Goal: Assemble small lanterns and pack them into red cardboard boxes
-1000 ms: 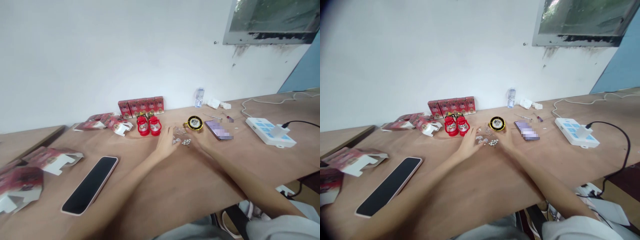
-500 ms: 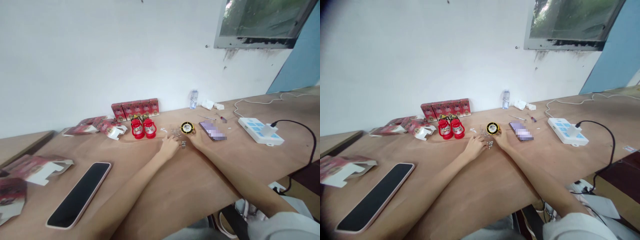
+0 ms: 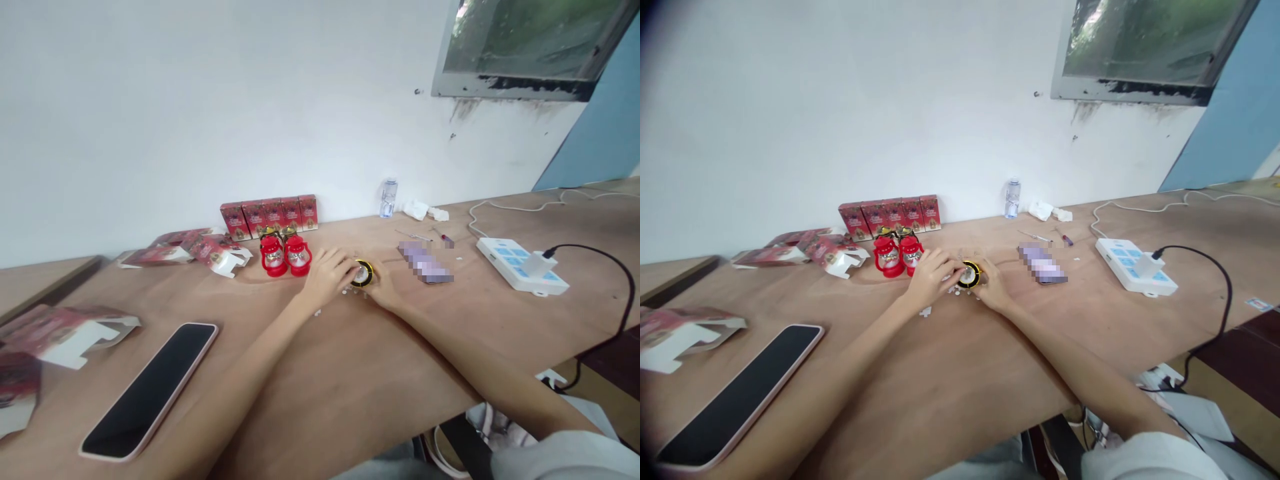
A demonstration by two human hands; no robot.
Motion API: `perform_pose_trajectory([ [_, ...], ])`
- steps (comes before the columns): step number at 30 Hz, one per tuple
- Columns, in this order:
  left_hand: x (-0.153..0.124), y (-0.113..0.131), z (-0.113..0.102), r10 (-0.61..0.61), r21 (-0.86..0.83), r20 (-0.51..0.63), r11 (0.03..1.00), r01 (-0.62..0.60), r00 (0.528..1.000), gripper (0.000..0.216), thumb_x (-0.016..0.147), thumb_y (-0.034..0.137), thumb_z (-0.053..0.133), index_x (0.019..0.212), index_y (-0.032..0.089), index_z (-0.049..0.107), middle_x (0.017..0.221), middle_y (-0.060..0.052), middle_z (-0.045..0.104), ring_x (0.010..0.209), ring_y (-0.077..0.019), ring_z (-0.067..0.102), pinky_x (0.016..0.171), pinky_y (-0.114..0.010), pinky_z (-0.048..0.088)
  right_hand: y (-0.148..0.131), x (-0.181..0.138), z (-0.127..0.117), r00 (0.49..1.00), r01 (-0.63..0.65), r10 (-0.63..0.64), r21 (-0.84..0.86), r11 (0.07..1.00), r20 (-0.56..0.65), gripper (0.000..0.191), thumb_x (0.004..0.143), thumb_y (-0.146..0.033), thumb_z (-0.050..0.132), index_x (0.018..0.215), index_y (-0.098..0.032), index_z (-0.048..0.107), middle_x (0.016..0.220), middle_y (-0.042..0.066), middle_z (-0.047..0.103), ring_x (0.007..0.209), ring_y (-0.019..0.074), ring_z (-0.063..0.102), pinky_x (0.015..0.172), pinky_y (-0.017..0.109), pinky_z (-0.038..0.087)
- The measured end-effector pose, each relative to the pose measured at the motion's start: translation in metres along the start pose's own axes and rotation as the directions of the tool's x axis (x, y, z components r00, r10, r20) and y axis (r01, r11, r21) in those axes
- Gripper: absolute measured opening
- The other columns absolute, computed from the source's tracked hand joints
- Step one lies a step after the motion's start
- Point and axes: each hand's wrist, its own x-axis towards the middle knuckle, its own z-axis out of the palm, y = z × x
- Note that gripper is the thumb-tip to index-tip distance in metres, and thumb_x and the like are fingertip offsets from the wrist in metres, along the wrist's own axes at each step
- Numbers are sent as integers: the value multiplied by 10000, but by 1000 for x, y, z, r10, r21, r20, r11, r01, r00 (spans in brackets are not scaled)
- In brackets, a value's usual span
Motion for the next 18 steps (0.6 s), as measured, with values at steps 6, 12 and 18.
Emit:
perform_pose_trajectory([
  [6,4,-4,-13,-8,-42,229,999,18,973,295,948,314,378,884,185,635,875,-48,648,804,-164,511,718,-319,298,-13,-6,8,1000,5,-5,11,1000,27,358,665,-243,705,1006,-226,597,1040,34,631,984,210,585,864,304,462],
  [12,5,4,-13,-115,-151,189,978,145,975,205,901,325,489,835,188,627,851,-34,646,809,-161,535,740,-308,333,-15,-9,13,997,-69,71,82,994,-19,409,645,-281,732,1026,-228,592,1030,31,640,934,202,609,828,331,495],
  [18,9,-3,-13,-490,-315,133,803,506,861,159,877,290,517,909,151,587,858,-36,636,734,-130,554,661,-243,420,-3,-4,9,983,-128,137,81,989,-120,419,597,-285,750,988,-215,618,1004,45,656,937,213,613,827,358,500],
])
